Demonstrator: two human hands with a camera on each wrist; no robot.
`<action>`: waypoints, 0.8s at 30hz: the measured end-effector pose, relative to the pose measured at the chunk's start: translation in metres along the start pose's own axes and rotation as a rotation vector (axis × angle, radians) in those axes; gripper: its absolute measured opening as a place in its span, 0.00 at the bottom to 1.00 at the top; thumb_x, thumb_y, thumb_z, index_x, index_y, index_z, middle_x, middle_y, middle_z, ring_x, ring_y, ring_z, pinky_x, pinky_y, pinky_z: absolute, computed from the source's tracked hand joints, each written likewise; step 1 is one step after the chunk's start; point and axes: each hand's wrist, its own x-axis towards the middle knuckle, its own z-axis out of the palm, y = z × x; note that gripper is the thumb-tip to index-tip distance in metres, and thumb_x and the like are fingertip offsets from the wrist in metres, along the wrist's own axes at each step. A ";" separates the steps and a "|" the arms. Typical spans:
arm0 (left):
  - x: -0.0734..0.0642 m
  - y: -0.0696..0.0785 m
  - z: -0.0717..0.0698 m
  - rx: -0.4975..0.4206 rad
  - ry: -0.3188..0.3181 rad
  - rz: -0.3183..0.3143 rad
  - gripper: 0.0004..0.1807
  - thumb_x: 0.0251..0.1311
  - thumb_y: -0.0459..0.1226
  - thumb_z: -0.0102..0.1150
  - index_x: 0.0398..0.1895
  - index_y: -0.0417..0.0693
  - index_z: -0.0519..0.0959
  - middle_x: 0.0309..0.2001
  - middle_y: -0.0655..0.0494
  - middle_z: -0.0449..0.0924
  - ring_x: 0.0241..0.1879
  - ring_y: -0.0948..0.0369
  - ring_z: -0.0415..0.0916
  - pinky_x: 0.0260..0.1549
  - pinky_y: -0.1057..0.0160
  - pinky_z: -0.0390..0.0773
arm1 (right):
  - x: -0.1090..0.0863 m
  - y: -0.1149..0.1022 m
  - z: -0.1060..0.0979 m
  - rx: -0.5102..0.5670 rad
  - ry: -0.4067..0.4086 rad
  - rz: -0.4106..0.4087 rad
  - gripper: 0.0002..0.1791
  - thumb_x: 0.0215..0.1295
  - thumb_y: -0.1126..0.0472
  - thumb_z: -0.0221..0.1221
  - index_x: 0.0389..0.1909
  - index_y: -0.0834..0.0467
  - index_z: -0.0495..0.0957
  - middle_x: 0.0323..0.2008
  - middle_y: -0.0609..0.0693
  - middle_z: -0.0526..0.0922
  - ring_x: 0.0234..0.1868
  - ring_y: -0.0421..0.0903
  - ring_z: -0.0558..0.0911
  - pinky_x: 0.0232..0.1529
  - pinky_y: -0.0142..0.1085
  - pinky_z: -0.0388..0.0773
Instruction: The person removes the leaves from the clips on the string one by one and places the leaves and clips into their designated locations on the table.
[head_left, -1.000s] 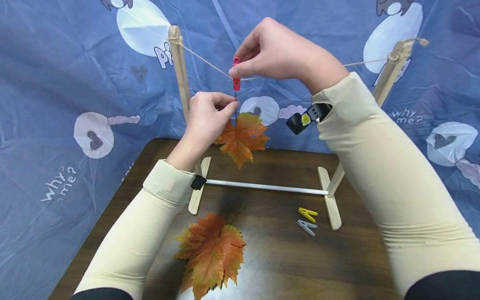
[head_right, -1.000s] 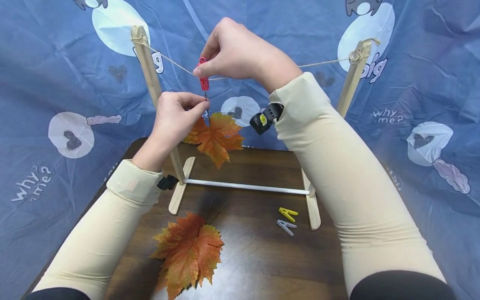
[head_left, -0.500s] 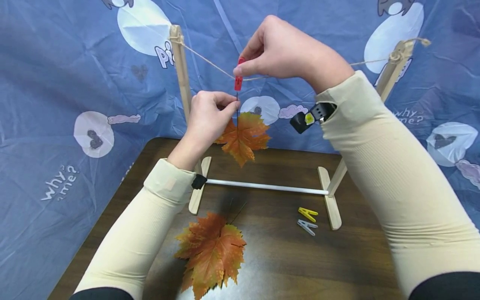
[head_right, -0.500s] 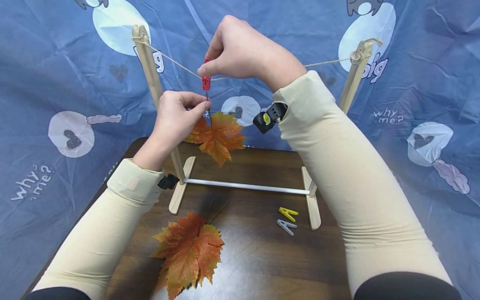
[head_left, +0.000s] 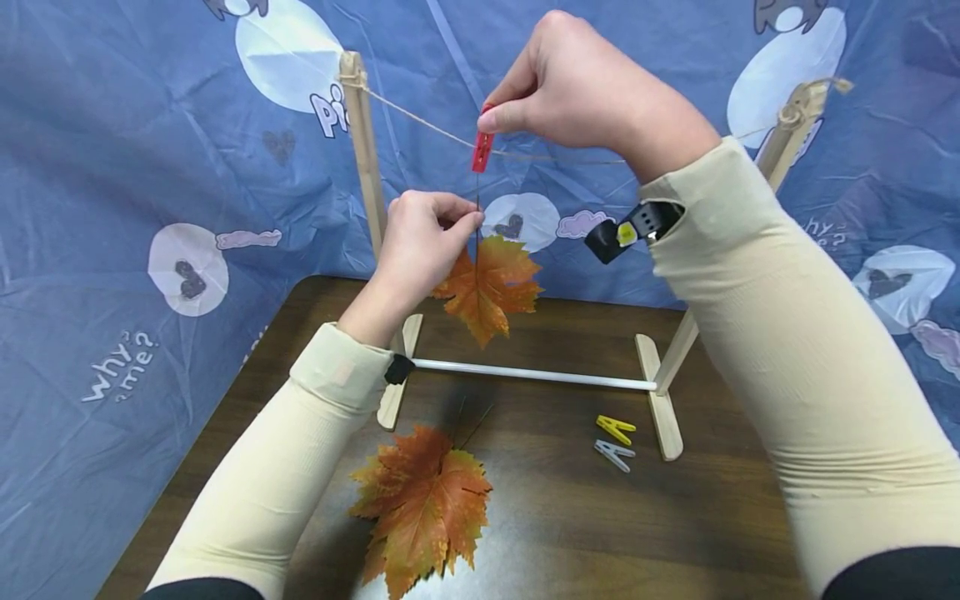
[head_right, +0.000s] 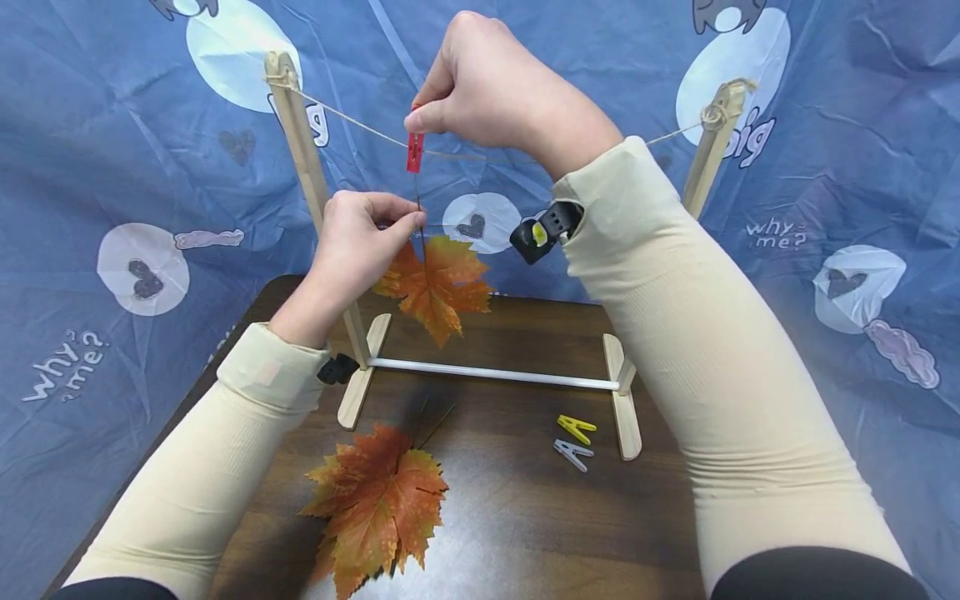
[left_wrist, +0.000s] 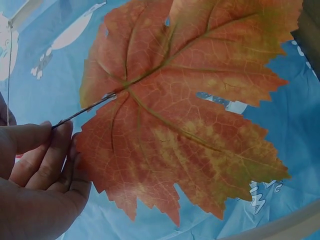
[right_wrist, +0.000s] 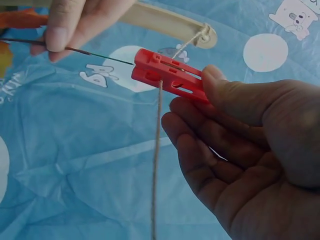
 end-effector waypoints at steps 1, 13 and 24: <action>0.000 0.000 0.000 0.000 -0.002 0.004 0.06 0.64 0.33 0.68 0.37 0.39 0.90 0.30 0.54 0.87 0.27 0.62 0.76 0.29 0.66 0.72 | -0.001 0.000 -0.001 -0.002 0.007 0.009 0.13 0.71 0.50 0.64 0.45 0.52 0.91 0.37 0.46 0.89 0.32 0.41 0.78 0.30 0.35 0.66; -0.011 0.000 0.003 -0.004 -0.055 0.001 0.05 0.64 0.32 0.68 0.37 0.40 0.90 0.31 0.54 0.87 0.28 0.61 0.77 0.30 0.64 0.73 | -0.016 0.002 -0.017 -0.019 0.095 0.172 0.21 0.74 0.41 0.57 0.55 0.49 0.87 0.46 0.47 0.87 0.38 0.44 0.71 0.32 0.38 0.62; -0.025 -0.001 -0.007 0.010 -0.124 -0.024 0.04 0.63 0.33 0.69 0.34 0.41 0.90 0.29 0.55 0.87 0.27 0.61 0.77 0.29 0.63 0.72 | -0.036 0.003 -0.029 0.123 0.218 0.224 0.21 0.70 0.42 0.62 0.54 0.49 0.88 0.49 0.48 0.86 0.44 0.42 0.70 0.43 0.36 0.63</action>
